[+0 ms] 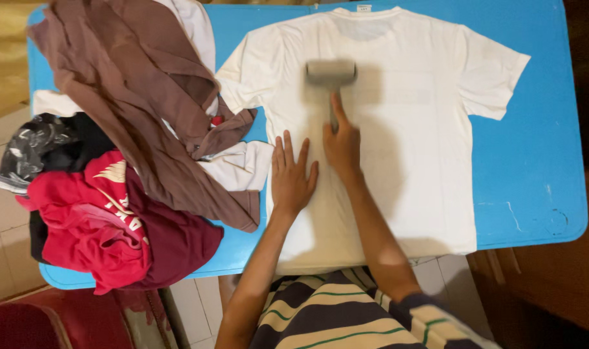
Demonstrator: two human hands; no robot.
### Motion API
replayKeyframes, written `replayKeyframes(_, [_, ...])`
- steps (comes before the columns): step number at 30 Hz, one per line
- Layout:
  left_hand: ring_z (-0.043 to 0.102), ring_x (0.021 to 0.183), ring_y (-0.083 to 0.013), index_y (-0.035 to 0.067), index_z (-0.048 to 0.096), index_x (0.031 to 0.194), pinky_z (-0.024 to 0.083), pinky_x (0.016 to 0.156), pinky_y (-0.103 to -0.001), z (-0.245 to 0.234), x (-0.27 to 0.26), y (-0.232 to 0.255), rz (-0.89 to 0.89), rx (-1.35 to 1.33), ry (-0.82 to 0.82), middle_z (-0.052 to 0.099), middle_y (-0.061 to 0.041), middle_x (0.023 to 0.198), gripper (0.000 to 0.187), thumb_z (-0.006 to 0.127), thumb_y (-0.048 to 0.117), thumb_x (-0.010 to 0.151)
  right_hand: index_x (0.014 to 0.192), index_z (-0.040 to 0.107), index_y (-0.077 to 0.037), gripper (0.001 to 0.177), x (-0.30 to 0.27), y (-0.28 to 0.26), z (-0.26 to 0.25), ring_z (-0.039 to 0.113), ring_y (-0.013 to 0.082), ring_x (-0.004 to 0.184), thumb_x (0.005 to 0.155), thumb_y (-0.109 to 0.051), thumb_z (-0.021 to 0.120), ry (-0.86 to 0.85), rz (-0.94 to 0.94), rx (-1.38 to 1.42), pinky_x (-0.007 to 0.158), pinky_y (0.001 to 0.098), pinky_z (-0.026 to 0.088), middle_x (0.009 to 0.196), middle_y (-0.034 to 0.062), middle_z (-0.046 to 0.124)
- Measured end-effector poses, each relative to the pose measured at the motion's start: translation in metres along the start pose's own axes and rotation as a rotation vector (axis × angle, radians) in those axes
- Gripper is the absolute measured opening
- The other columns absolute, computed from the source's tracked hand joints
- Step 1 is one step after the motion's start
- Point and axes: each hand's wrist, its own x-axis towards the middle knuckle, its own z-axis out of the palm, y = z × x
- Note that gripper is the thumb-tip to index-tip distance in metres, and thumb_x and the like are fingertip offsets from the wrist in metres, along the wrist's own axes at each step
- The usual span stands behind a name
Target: The person uses a lint roller to remove lint from a white t-shirt laid flat on a blue table. They roll the device repeatedly over the shirt's surface, holding the fabric in place with their other hand.
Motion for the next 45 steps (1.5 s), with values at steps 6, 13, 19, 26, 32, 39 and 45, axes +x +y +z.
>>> replayKeyframes(6, [0.024,0.152,-0.0492,0.009,0.051,0.151,0.025,0.123,-0.055,0.008,-0.004,-0.005,0.007,0.018,0.026,0.023,-0.030,0.165,0.057,0.058,0.034,0.100,0.151,0.054,-0.016,0.061,0.146,0.032,0.037,0.069,0.0316,0.079,0.090,-0.010,0.057,0.104,-0.198,-0.007,0.073,0.0405,0.054,0.104,0.0221,0.070])
replayKeyframes(13, [0.025,0.151,-0.0488,0.008,0.053,0.149,0.026,0.122,-0.055,0.010,-0.002,-0.006,0.021,0.026,0.051,0.025,-0.030,0.164,0.056,0.058,0.034,0.100,0.151,0.053,-0.012,0.056,0.116,0.002,0.001,0.072,0.0275,0.091,0.095,-0.009,0.054,0.102,-0.089,0.208,0.082,0.0360,0.056,0.130,0.0170,0.072])
replayKeyframes(19, [0.025,0.152,-0.0495,0.005,0.054,0.149,0.027,0.123,-0.055,0.010,-0.005,-0.008,0.048,-0.003,0.096,0.025,-0.031,0.164,0.056,0.060,0.033,0.100,0.157,0.053,-0.010,0.066,-0.071,-0.012,-0.022,0.066,0.0320,0.132,0.093,0.004,0.056,0.077,-0.220,0.082,0.104,0.0380,0.054,0.155,0.0162,0.059])
replayKeyframes(26, [0.022,0.155,-0.0481,0.007,0.051,0.150,0.026,0.124,-0.056,0.017,-0.010,-0.013,0.034,-0.012,0.095,0.023,-0.030,0.166,0.058,0.060,0.034,0.100,0.154,0.052,-0.013,0.063,-0.106,-0.053,-0.019,0.069,0.0200,0.071,0.091,-0.006,0.054,-0.016,-0.052,0.044,0.067,0.0349,0.055,0.136,0.0181,0.068])
replayKeyframes(32, [0.021,0.154,-0.0487,0.006,0.048,0.154,0.026,0.123,-0.056,0.019,-0.011,-0.015,0.062,-0.001,0.105,0.021,-0.031,0.166,0.061,0.058,0.034,0.100,0.143,0.056,-0.008,0.048,0.034,-0.031,0.017,0.074,0.0328,0.104,0.095,-0.006,0.058,0.181,-0.584,-0.039,0.088,0.0367,0.057,0.123,0.0252,0.074])
replayKeyframes(39, [0.023,0.152,-0.0496,0.006,0.054,0.147,0.028,0.120,-0.056,0.022,-0.010,-0.015,0.050,-0.012,0.122,0.024,-0.031,0.163,0.058,0.059,0.034,0.097,0.135,0.067,-0.008,0.049,0.198,0.001,0.048,0.068,0.0344,0.119,0.087,-0.015,0.063,-0.071,-0.261,-0.010,0.102,0.0371,0.051,0.128,0.0222,0.070])
replayKeyframes(45, [0.027,0.154,-0.0475,0.005,0.057,0.142,0.030,0.124,-0.053,0.019,-0.013,-0.025,0.040,-0.133,0.128,0.026,-0.028,0.167,0.051,0.059,0.030,0.098,0.142,0.059,-0.007,0.052,0.109,-0.018,0.013,0.074,0.0336,0.093,0.092,-0.017,0.057,0.011,-0.217,0.032,0.084,0.0409,0.056,0.120,0.0230,0.072])
